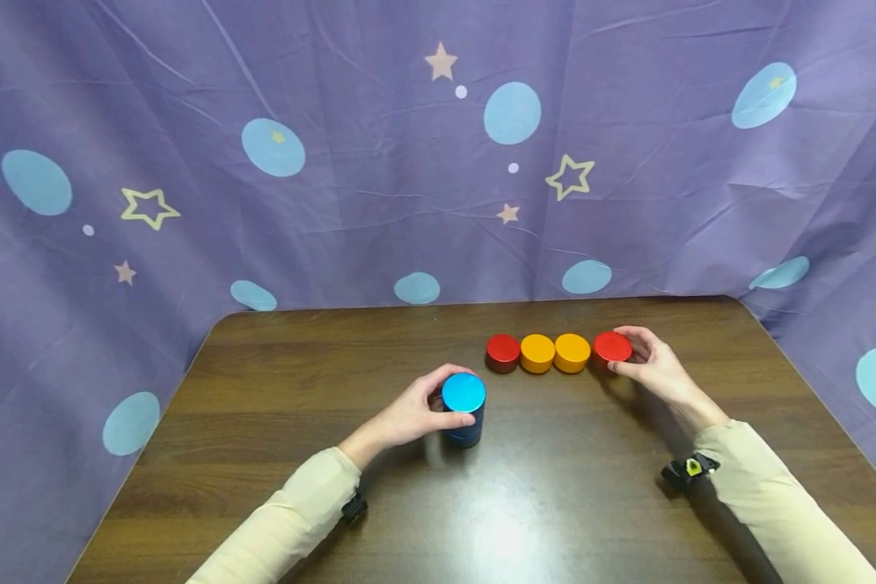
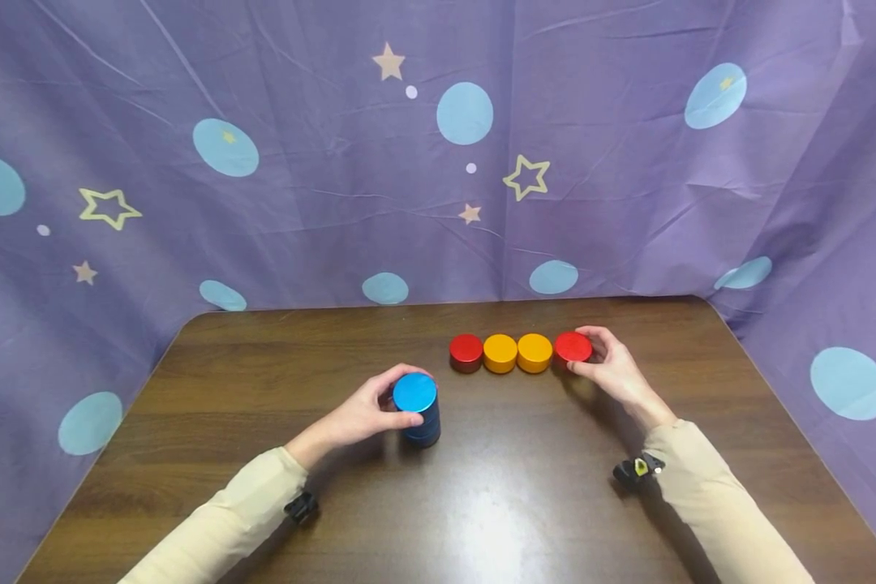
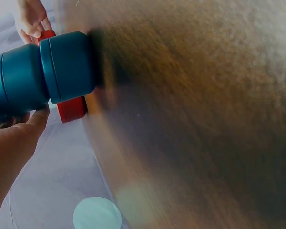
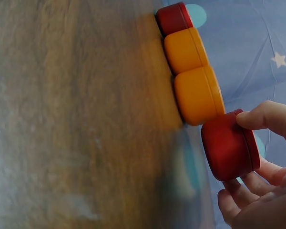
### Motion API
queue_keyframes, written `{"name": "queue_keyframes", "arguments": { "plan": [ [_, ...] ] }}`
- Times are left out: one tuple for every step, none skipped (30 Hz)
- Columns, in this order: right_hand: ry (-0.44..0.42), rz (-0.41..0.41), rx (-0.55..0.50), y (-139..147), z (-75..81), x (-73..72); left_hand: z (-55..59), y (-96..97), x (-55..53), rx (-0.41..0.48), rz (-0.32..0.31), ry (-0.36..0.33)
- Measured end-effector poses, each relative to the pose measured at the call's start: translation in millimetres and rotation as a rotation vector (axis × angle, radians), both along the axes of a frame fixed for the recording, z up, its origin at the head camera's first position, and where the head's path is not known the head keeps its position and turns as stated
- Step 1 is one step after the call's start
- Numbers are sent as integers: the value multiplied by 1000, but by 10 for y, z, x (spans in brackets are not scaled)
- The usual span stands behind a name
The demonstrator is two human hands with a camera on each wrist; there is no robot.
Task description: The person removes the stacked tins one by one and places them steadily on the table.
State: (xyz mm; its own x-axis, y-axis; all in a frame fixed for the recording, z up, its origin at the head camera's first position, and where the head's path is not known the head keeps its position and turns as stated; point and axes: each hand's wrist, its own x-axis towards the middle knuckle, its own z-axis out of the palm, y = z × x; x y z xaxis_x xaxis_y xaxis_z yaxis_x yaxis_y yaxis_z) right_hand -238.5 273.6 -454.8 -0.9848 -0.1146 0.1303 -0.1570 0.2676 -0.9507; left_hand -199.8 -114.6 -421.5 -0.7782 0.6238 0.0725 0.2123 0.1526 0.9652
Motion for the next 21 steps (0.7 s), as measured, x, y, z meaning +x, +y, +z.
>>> {"name": "queue_keyframes", "arguments": {
  "plan": [
    [-5, -2, 6, 2, -8, -10, -4, 0, -2, -2, 0, 1],
    [-7, -6, 12, 5, -18, -20, -3, 0, -2, -3, 1, 1],
    [-10, -11, 17, 8, -26, -28, -3, 1, -2, -3, 1, 3],
    [-14, -14, 25, 11, -36, -37, -4, 1, -3, -3, 2, 4],
    [-17, -16, 33, 14, -45, -46, -5, 3, -3, -2, 2, 5],
    [-26, -18, 38, 19, -53, -51, -7, 3, -4, 0, 1, 7],
    [-32, -21, 46, 24, -58, -53, -11, 3, -4, 1, 0, 7],
    [-37, -22, 53, 28, -64, -54, -12, 4, -3, 2, 0, 7],
    [-47, -23, 57, 32, -68, -55, -17, 3, -3, 4, -1, 8],
    [-55, -22, 60, 36, -74, -56, -20, 3, -3, 4, -2, 8],
    [-63, -22, 59, 39, -80, -57, -21, 3, -3, 4, -3, 8],
    [-71, -22, 57, 42, -86, -57, -21, 3, -3, 5, -4, 8],
    [-73, -18, 53, 43, -95, -61, -20, 3, -2, 5, -3, 8],
    [-76, -14, 49, 42, -104, -63, -19, 3, -1, 5, -3, 8],
    [-76, -10, 45, 41, -110, -64, -19, 3, -1, 6, -3, 8],
    [-76, -7, 40, 40, -116, -67, -17, 4, 1, 6, -2, 9],
    [-75, -5, 37, 38, -120, -69, -15, 4, 2, 6, -1, 10],
    [-74, -2, 34, 35, -123, -70, -15, 4, 2, 7, -1, 12],
    [-73, 2, 30, 32, -128, -72, -15, 4, 2, 6, 0, 13],
    [-72, 3, 26, 29, -131, -73, -16, 4, 1, 6, 0, 16],
    [-71, 3, 23, 28, -133, -74, -18, 4, 0, 5, 0, 17]
  ]
}}
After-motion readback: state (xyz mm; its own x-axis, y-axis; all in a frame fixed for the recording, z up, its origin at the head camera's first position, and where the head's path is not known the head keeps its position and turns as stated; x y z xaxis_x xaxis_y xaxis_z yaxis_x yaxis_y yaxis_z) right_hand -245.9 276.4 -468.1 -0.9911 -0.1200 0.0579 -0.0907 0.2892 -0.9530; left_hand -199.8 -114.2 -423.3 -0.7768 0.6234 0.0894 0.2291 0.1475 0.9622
